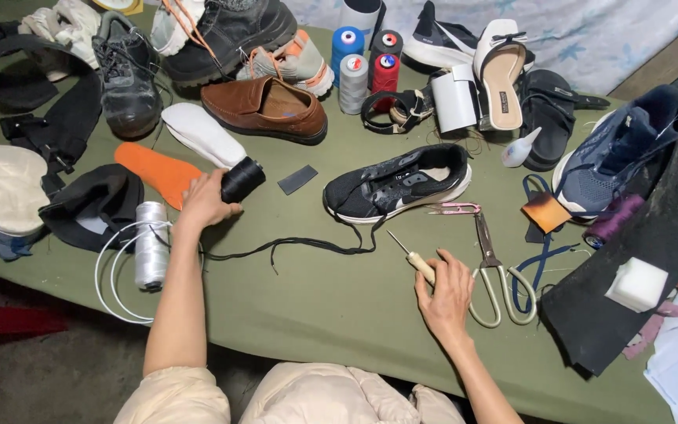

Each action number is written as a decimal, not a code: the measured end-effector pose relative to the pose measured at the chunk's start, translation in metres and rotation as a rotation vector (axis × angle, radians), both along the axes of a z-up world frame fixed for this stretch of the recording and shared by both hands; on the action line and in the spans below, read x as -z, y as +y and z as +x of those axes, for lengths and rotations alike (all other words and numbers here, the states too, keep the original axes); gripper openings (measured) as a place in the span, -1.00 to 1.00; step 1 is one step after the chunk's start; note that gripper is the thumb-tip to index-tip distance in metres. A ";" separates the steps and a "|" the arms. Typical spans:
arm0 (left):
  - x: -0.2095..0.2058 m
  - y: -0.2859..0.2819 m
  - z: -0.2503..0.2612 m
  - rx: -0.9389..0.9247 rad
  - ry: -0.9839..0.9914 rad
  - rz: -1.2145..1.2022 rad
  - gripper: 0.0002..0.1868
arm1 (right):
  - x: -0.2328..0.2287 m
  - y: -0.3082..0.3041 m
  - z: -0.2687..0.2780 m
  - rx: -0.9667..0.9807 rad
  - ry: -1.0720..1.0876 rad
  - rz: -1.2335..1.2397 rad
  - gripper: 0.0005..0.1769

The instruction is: The person repairs a black and white sneaker by hand-stitching the sole. They use a wooden awl to puncture holes along the shoe's edge, then thread a white cord through the holes using a needle. The person pulls the thread tight to secure the sole and trims the excess cord with scissors.

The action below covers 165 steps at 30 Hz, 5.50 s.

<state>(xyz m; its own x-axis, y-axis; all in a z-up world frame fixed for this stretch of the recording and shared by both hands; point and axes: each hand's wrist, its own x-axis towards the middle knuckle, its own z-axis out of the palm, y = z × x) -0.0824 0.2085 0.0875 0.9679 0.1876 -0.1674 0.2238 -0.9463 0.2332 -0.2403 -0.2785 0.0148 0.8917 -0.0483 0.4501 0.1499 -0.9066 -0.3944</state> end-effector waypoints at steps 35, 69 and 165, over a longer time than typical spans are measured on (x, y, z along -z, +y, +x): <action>0.027 0.105 -0.052 -0.696 0.108 0.246 -0.14 | -0.007 -0.001 -0.001 -0.058 0.062 0.063 -0.76; -0.140 -0.041 -0.066 -0.156 -1.022 -1.396 -0.47 | 0.000 -0.001 0.000 -0.012 0.018 0.011 -0.71; -0.070 -0.090 -0.101 0.028 -0.594 -0.418 -0.65 | -0.183 0.000 0.044 -0.539 0.294 1.411 -0.26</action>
